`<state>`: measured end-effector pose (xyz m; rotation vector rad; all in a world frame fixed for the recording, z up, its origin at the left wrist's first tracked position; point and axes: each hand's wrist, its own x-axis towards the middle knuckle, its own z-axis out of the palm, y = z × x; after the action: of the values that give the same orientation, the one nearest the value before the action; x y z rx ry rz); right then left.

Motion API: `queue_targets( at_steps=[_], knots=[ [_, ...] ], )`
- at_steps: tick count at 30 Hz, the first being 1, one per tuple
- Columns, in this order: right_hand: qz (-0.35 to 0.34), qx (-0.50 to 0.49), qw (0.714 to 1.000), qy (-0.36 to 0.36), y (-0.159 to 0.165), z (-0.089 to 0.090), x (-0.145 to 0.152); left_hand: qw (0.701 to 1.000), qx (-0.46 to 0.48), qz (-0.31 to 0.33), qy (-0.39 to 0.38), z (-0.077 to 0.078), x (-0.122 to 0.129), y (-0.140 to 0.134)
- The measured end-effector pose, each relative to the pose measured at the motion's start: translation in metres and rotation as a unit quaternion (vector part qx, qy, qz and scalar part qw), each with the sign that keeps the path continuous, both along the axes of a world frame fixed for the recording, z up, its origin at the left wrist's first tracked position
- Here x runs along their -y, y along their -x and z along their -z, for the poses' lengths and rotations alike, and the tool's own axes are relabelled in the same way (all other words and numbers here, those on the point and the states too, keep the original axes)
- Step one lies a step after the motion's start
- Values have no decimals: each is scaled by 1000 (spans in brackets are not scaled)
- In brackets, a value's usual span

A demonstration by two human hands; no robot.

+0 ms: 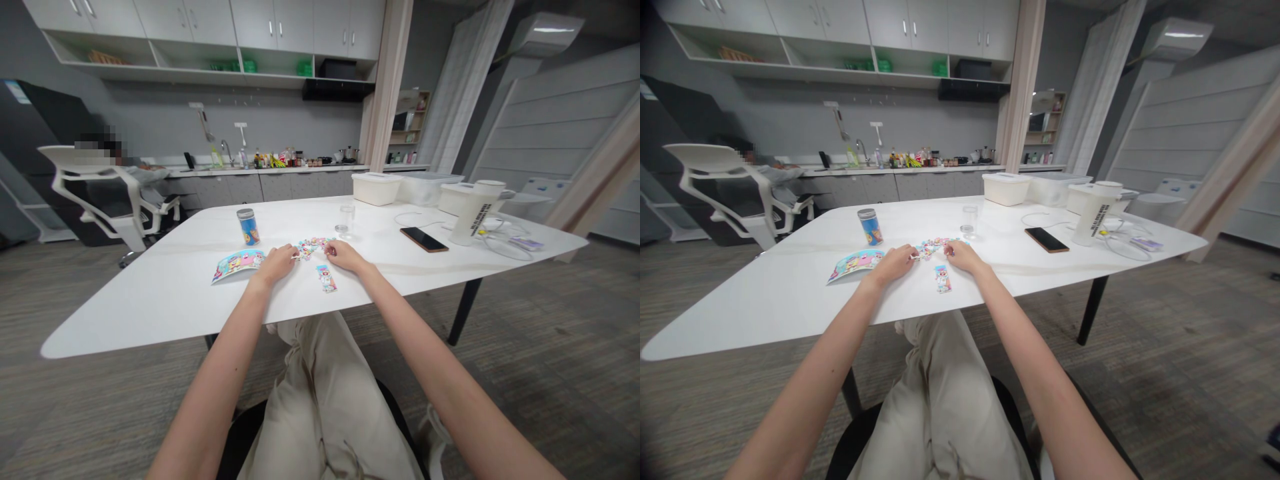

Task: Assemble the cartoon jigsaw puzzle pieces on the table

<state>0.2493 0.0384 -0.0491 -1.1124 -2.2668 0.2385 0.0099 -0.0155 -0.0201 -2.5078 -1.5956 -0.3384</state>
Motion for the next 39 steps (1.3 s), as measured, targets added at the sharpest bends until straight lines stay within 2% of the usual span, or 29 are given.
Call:
queue_targets(
  at_steps=[22,31,39],
  knots=[
    [14,6,1000,-4,-1,1,0,1000,-5,13,2,-2,1,-1],
    [68,-27,997,-18,0,-4,4,1000,-5,11,-6,-1,-1,-1],
    [77,-9,997,-22,-1,-2,3,1000,-4,12,-6,0,-1,0]
  ],
)
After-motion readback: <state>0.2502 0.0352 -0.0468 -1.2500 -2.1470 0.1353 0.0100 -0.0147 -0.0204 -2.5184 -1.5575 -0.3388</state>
